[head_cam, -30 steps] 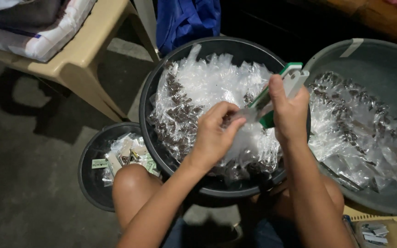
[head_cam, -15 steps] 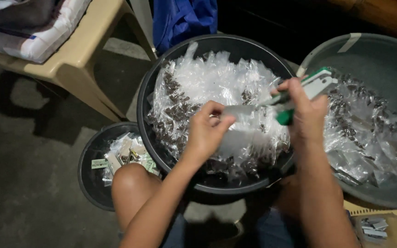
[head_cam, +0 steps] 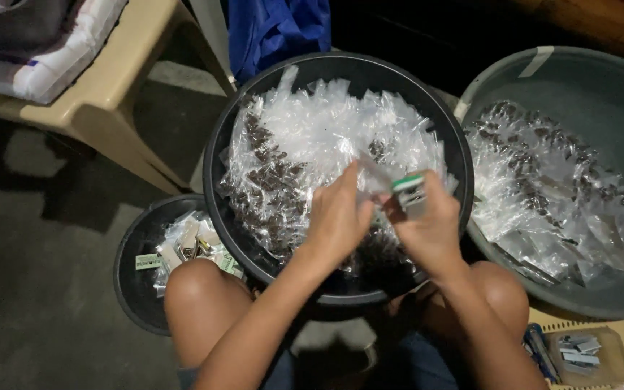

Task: The person is attaching paper labels to small plastic bags using a hand stapler.

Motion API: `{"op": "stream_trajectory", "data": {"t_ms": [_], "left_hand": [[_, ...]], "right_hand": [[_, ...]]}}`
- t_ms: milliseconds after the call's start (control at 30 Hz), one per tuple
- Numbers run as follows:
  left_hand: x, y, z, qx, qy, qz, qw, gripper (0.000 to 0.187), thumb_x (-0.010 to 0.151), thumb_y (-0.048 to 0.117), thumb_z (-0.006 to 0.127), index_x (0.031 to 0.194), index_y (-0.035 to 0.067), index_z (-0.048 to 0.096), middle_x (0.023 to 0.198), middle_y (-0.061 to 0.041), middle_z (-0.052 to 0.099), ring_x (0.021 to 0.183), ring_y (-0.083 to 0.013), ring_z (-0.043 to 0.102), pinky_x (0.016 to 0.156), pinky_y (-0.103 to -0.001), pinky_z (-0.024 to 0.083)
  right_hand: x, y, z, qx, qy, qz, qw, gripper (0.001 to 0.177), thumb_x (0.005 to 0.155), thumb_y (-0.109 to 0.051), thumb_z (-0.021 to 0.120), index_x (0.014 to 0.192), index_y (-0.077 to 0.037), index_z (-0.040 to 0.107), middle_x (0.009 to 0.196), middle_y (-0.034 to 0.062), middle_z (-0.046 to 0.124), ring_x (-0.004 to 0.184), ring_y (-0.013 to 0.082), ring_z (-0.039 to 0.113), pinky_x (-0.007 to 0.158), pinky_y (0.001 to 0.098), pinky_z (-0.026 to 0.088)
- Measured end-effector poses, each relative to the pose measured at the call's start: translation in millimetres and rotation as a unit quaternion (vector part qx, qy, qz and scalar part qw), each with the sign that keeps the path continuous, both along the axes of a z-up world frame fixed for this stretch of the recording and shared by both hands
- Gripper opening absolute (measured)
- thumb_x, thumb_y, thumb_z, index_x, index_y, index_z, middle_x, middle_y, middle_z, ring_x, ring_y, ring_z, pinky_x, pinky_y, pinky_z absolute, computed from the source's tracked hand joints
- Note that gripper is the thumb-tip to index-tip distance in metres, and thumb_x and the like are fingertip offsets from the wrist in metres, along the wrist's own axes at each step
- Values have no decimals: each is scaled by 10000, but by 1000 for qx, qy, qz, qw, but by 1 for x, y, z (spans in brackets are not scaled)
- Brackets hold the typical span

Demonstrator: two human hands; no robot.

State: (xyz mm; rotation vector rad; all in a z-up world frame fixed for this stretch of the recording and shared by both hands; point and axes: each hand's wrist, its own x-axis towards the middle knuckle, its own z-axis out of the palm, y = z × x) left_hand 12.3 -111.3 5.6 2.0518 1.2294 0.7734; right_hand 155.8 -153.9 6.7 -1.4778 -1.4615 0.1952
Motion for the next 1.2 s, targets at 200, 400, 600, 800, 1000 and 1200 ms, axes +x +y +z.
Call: {"op": "stream_trajectory", "data": {"t_ms": [200, 400, 600, 800, 1000, 1200], "left_hand": [[-26, 26, -5, 106, 166, 17, 980, 270, 769, 345, 697, 966, 166, 742, 772, -62, 728, 872, -337, 714, 930, -513, 422], [-56, 43, 59, -277, -256, -121, 918, 501, 813, 15, 607, 1292, 48, 466, 735, -148, 704, 547, -211, 688, 546, -280, 547], [-48, 36, 59, -251, -543, -178, 781, 1161, 806, -110, 708, 1638, 179, -48, 1582, -352, 281, 1446, -450, 402, 1079, -386, 490], [-19, 18, 30, -80, -90, -157, 980, 927, 801, -117, 741, 1562, 115, 265, 1137, -234, 743, 855, -278, 773, 618, -306, 703], [-13, 19, 21, -23, -51, -205, 977, 176, 708, 72, 585, 873, 118, 628, 737, -88, 680, 703, -188, 647, 637, -353, 437], [-5, 8, -34, -343, -69, -229, 908, 185, 838, 159, 747, 1015, 113, 777, 804, 80, 656, 674, -38, 540, 596, -190, 435]], "right_hand": [[25, 6, 3, -38, -9, 14, 999, 266, 783, -91, 881, 931, -153, 669, 709, 59, 692, 666, 255, 693, 629, 326, 516], [30, 12, 17, -113, 127, 61, 984, 277, 741, -39, 897, 862, -104, 656, 684, 27, 695, 657, 90, 599, 635, 249, 486], [14, 0, 31, -217, 404, 84, 884, 325, 664, -59, 908, 866, -72, 655, 684, 18, 639, 619, 109, 595, 638, 230, 464], [44, 9, 15, -294, 466, 60, 833, 388, 698, -5, 831, 1016, -27, 610, 853, 131, 688, 702, 290, 704, 698, 379, 598], [46, -16, 47, -173, -58, 180, 967, 304, 777, -19, 656, 1061, -120, 613, 972, 41, 657, 888, 197, 646, 771, 308, 457], [73, -7, 67, -207, -5, 176, 962, 511, 716, -74, 829, 1193, -69, 646, 1119, 79, 676, 1055, 220, 668, 905, 343, 550]]}}
